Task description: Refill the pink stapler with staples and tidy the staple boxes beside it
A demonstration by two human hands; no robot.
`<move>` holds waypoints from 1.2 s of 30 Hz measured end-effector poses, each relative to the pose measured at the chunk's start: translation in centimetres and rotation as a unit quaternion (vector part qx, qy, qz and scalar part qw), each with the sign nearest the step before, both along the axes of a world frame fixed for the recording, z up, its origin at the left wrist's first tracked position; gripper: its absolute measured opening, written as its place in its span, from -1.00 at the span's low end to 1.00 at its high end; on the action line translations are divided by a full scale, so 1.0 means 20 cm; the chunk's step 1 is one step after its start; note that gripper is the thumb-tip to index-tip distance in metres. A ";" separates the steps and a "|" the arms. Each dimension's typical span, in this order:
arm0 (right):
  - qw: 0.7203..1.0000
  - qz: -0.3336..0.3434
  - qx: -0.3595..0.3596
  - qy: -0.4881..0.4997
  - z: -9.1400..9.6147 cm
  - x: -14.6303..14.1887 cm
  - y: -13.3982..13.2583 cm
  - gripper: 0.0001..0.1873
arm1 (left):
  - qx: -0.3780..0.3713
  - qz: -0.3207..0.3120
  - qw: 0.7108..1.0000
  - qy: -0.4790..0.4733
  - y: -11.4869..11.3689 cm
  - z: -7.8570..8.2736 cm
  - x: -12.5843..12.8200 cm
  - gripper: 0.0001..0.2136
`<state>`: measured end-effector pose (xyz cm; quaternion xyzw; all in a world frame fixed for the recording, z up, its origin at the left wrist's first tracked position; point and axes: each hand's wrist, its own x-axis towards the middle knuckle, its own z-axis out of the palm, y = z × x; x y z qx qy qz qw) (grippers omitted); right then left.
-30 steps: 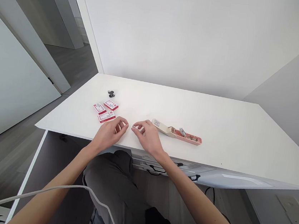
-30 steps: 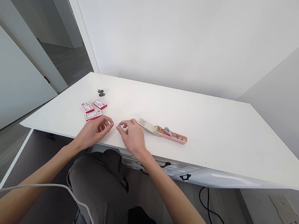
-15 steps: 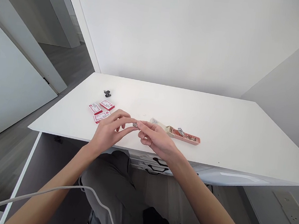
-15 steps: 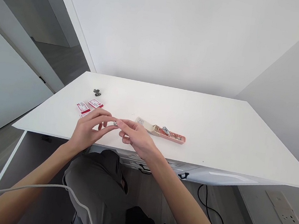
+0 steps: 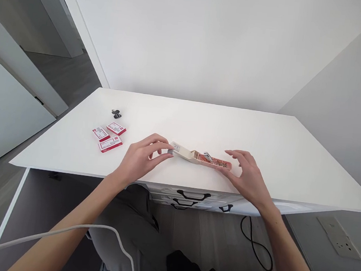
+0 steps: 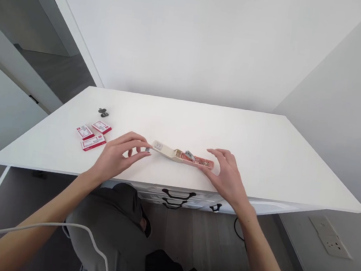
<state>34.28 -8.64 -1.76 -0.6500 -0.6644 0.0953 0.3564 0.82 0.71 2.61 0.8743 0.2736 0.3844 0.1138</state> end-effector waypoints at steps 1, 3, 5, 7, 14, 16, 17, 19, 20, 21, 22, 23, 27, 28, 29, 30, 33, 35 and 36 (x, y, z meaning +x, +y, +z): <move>1.000 0.001 -0.027 -0.009 -0.03 0.06 0.00 -0.46 | 0.001 -0.007 1.000 0.004 0.01 0.00 0.03 -0.84; 0.998 0.011 -0.058 -0.015 -0.09 0.13 0.02 -0.51 | 0.007 -0.023 1.000 0.015 0.02 0.01 0.09 -0.83; 0.998 0.025 -0.062 -0.005 -0.11 0.17 0.03 -0.56 | 0.012 -0.033 0.999 0.030 0.04 0.03 0.15 -0.83; 0.997 0.042 -0.057 0.024 -0.11 0.17 0.04 -0.57 | 0.008 -0.035 0.998 0.051 0.05 0.04 0.20 -0.82; 0.993 0.053 -0.012 0.102 0.04 0.10 0.05 -0.56 | -0.080 -0.030 0.993 0.080 0.08 0.10 0.31 -0.80; 0.993 0.058 -0.001 0.099 0.07 0.09 0.06 -0.57 | -0.098 -0.025 0.991 0.085 0.08 0.11 0.34 -0.79; 0.993 0.062 0.002 0.096 0.08 0.08 0.07 -0.57 | -0.102 -0.023 0.990 0.089 0.09 0.11 0.35 -0.79; 0.993 0.068 0.008 0.092 0.10 0.06 0.08 -0.60 | -0.105 -0.018 0.989 0.101 0.10 0.11 0.36 -0.81; 0.993 0.071 0.012 0.091 0.11 0.05 0.08 -0.62 | -0.104 -0.017 0.989 0.106 0.10 0.11 0.37 -0.81; 0.993 0.074 0.018 0.090 0.12 0.04 0.08 -0.64 | -0.104 -0.015 0.988 0.111 0.10 0.11 0.37 -0.82; 0.993 0.077 0.025 0.089 0.13 0.03 0.08 -0.66 | -0.103 -0.015 0.988 0.115 0.11 0.11 0.37 -0.82; 0.992 0.081 0.032 0.087 0.14 0.02 0.08 -0.69 | -0.103 -0.015 0.988 0.118 0.11 0.11 0.37 -0.82; 0.992 0.092 0.051 0.068 0.18 -0.02 0.08 -0.74 | -0.106 -0.022 0.985 0.135 0.12 0.10 0.37 -0.84; 0.992 0.093 0.055 0.061 0.19 -0.03 0.08 -0.74 | -0.104 -0.022 0.985 0.139 0.12 0.09 0.37 -0.85; 0.992 0.094 0.057 0.055 0.19 -0.03 0.09 -0.73 | -0.101 -0.021 0.984 0.144 0.12 0.08 0.37 -0.85; 0.992 0.097 0.060 0.049 0.20 -0.04 0.09 -0.73 | -0.095 -0.019 0.984 0.150 0.13 0.08 0.38 -0.85; 0.991 0.106 0.069 0.036 0.20 -0.05 0.09 -0.74 | -0.078 -0.009 0.983 0.166 0.14 0.06 0.37 -0.84; 0.991 0.109 0.071 0.032 0.20 -0.05 0.09 -0.76 | -0.075 -0.003 0.982 0.171 0.14 0.05 0.37 -0.82; 0.991 0.109 0.071 0.030 0.20 -0.05 0.09 -0.76 | -0.076 -0.002 0.982 0.173 0.14 0.05 0.36 -0.81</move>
